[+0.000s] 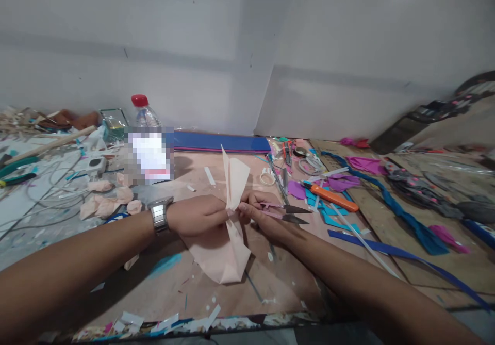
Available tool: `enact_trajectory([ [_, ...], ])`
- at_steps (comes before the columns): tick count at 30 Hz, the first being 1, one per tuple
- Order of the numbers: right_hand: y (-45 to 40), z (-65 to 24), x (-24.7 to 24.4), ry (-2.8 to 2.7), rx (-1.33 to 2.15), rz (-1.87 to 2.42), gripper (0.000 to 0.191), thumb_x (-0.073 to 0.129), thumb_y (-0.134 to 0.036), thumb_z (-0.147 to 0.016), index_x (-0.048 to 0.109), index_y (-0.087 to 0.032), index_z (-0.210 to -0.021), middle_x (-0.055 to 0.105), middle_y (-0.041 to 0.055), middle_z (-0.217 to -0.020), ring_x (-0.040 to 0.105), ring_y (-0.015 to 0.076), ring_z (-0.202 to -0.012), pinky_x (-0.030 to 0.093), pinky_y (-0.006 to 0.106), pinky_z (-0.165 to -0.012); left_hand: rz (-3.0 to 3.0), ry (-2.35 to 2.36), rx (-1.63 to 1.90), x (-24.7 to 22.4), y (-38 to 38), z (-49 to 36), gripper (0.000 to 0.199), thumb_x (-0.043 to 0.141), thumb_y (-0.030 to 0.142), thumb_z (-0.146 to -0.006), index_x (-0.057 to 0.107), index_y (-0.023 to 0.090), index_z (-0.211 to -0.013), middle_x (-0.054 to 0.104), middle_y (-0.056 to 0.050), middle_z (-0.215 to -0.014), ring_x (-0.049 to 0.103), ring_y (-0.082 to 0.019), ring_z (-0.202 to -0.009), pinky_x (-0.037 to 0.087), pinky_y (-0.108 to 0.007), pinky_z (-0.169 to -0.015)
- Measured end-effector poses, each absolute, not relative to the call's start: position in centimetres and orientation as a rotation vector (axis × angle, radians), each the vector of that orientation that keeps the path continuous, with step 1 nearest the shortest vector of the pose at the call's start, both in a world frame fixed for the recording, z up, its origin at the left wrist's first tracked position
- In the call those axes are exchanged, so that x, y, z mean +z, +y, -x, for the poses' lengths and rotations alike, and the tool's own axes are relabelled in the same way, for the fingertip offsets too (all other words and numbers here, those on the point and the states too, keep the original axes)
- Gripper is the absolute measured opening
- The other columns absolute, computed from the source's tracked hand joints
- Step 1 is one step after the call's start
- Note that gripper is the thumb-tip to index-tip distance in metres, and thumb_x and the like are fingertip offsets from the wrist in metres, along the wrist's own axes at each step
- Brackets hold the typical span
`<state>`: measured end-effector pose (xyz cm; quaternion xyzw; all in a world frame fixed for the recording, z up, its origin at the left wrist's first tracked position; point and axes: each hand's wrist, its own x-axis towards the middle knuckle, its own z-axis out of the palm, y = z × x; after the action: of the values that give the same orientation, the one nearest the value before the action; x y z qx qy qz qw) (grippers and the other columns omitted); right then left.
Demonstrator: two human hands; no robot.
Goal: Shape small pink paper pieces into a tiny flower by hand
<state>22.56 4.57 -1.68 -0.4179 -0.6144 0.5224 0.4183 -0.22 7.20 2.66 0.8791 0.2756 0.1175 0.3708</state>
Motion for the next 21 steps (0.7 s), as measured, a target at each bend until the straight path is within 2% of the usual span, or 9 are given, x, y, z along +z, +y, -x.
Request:
enact_trajectory([
  [3, 4.4, -22.4, -1.6, -1.554, 1.261, 1.126, 0.061, 0.081, -0.059, -0.08, 0.035, -0.023, -0.061, 0.045, -0.0049, -0.063, 0.039, 0.0103, -0.057, 0.029, 0.025, -0.052, -2.307, 0.603, 0.205, 2.4, 6.8, -0.2, 0.06, 0.029, 0.053, -0.109, 0.069, 0.016, -0.083, 0.073, -0.01, -0.086, 0.061, -0.019, -0.074, 0.046, -0.03, -0.074],
  [8, 4.3, -22.4, -1.4, -1.534, 1.169, 1.17, 0.061, 0.078, -0.056, -0.082, 0.031, -0.024, -0.061, 0.034, -0.0061, -0.059, 0.03, 0.0106, -0.054, 0.024, 0.027, -0.049, -2.283, 0.638, 0.245, 2.3, 7.2, -0.2, 0.056, 0.037, 0.052, -0.106, 0.059, 0.017, -0.067, 0.064, -0.005, -0.069, 0.052, -0.016, -0.06, 0.039, -0.029, -0.062],
  [12, 5.2, -23.0, -0.9, -1.418, 1.072, 1.154, 0.057, 0.078, -0.049, -0.084, 0.032, -0.024, -0.061, 0.041, -0.0044, -0.062, 0.037, 0.0122, -0.057, 0.032, 0.027, -0.052, -2.046, 0.695, 0.395, 2.6, 8.1, 0.3, 0.052, 0.047, 0.052, -0.103, 0.065, 0.016, -0.07, 0.069, -0.004, -0.071, 0.058, -0.016, -0.065, 0.045, -0.028, -0.066],
  [17, 7.2, -24.0, -0.6, -1.349, 0.914, 1.042, 0.056, 0.078, -0.046, -0.086, 0.033, -0.024, -0.06, 0.055, -0.0014, -0.071, 0.054, 0.0154, -0.068, 0.048, 0.032, -0.067, -1.607, 0.706, 0.65, 2.4, 9.2, 0.8, 0.045, 0.056, 0.053, -0.099, 0.071, 0.014, -0.082, 0.075, -0.009, -0.085, 0.07, -0.021, -0.081, 0.055, -0.034, -0.081],
  [21, 8.8, -24.8, -1.8, -1.269, 0.912, 1.008, 0.057, 0.076, -0.047, -0.087, 0.029, -0.025, -0.063, 0.055, -0.0022, -0.072, 0.055, 0.0161, -0.07, 0.05, 0.033, -0.069, -1.446, 0.823, 0.771, 2.1, 10.2, 1.1, 0.042, 0.06, 0.05, -0.098, 0.066, 0.014, -0.077, 0.068, -0.006, -0.074, 0.064, -0.016, -0.069, 0.054, -0.032, -0.075],
])
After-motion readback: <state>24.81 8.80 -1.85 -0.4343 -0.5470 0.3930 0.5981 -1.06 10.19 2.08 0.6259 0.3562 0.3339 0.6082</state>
